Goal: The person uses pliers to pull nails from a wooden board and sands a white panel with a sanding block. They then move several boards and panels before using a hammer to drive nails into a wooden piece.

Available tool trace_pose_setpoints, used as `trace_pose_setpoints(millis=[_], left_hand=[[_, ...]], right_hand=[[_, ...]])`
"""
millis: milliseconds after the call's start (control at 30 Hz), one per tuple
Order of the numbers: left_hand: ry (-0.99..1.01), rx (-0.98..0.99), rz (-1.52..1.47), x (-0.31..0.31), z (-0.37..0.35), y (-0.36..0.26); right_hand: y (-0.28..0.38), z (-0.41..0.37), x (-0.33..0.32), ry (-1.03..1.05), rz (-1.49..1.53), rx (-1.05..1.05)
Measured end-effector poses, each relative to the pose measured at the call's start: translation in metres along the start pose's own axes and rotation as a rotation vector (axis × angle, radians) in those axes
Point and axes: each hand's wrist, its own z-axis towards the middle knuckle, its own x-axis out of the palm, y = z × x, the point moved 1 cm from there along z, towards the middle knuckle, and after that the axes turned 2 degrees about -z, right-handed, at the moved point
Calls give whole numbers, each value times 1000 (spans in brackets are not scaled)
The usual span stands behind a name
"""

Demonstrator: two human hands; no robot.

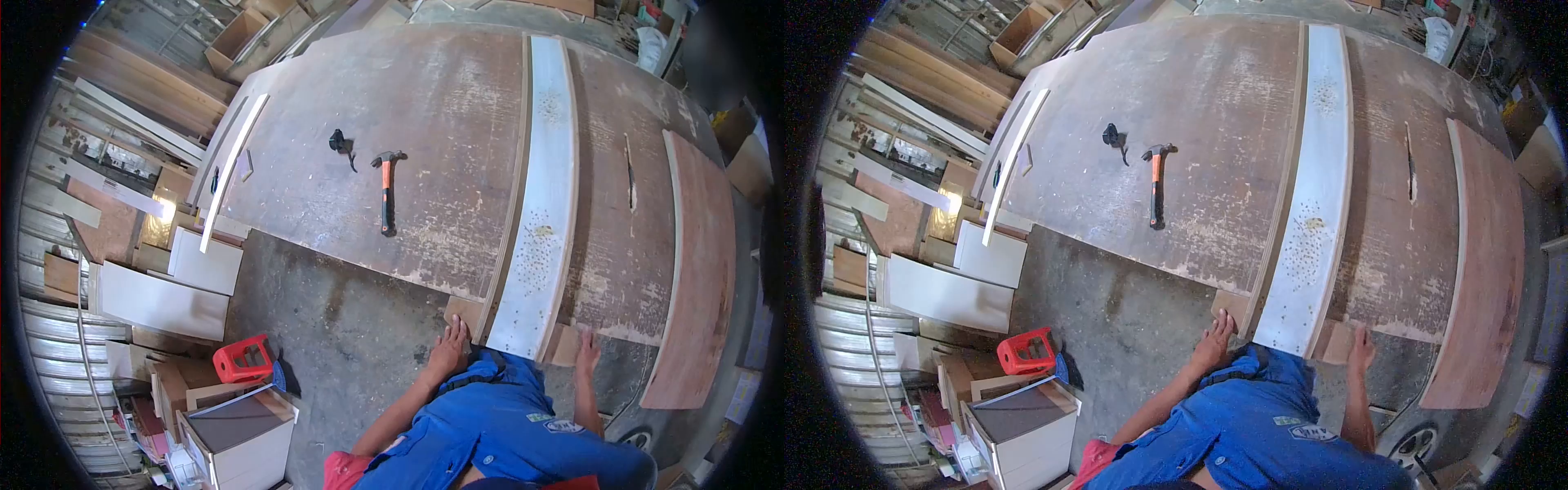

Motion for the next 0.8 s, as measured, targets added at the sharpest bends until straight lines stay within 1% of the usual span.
trace_pose_setpoints(millis=[33,100,133,200,233,267,300,333,367,400,433,467,500,533,567,600,633,667,700,733,767,800], left_hand=[[9,-7,-6,-4,5,2],[104,25,-213,-30,12,3],[138,-59,-331,-73,17,-8],[-182,22,-380,-95,47,21],[-468,57,-366,-110,65,38],[-527,65,-397,-147,78,47],[-644,65,-348,-174,95,65],[-713,7,-308,-183,122,95],[-782,-44,-269,-186,150,124],[-795,18,-237,-202,163,138],[-808,89,-208,-216,180,146],[-779,65,-138,-218,197,158],[-748,55,-64,-217,208,170],[-668,87,-113,-227,213,171],[-574,125,-151,-233,215,173],[-702,285,-98,-221,224,194],[-828,447,-70,-209,231,219],[-755,438,-124,-212,237,238],[-686,410,-168,-217,240,256],[-636,458,-258,-222,236,273],[-594,490,-348,-233,233,285],[-568,366,-235,-253,216,286]], right_hand=[[17,1,-9,6,-10,6],[55,-18,-38,125,-172,-12],[74,-27,-43,111,-174,7],[118,-44,-39,49,-215,-47],[136,-54,-37,18,-219,-29],[154,-66,-33,-22,-293,-110],[171,-79,-29,-65,-367,-185],[186,-93,-23,-110,-367,-160],[202,-108,-17,-134,-414,-186],[219,-123,-12,-164,-462,-207],[242,-138,-8,-109,-430,-199],[260,-154,-3,-65,-393,-185],[259,-168,8,-85,-422,-292],[256,-184,20,-110,-458,-385],[289,-204,29,-21,-290,-441],[328,-223,46,50,-120,-503],[341,-240,71,81,4,-511],[351,-256,99,112,126,-534],[365,-271,128,117,138,-608],[379,-281,154,139,139,-694],[384,-296,187,185,176,-649],[387,-304,219,152,36,-770]])
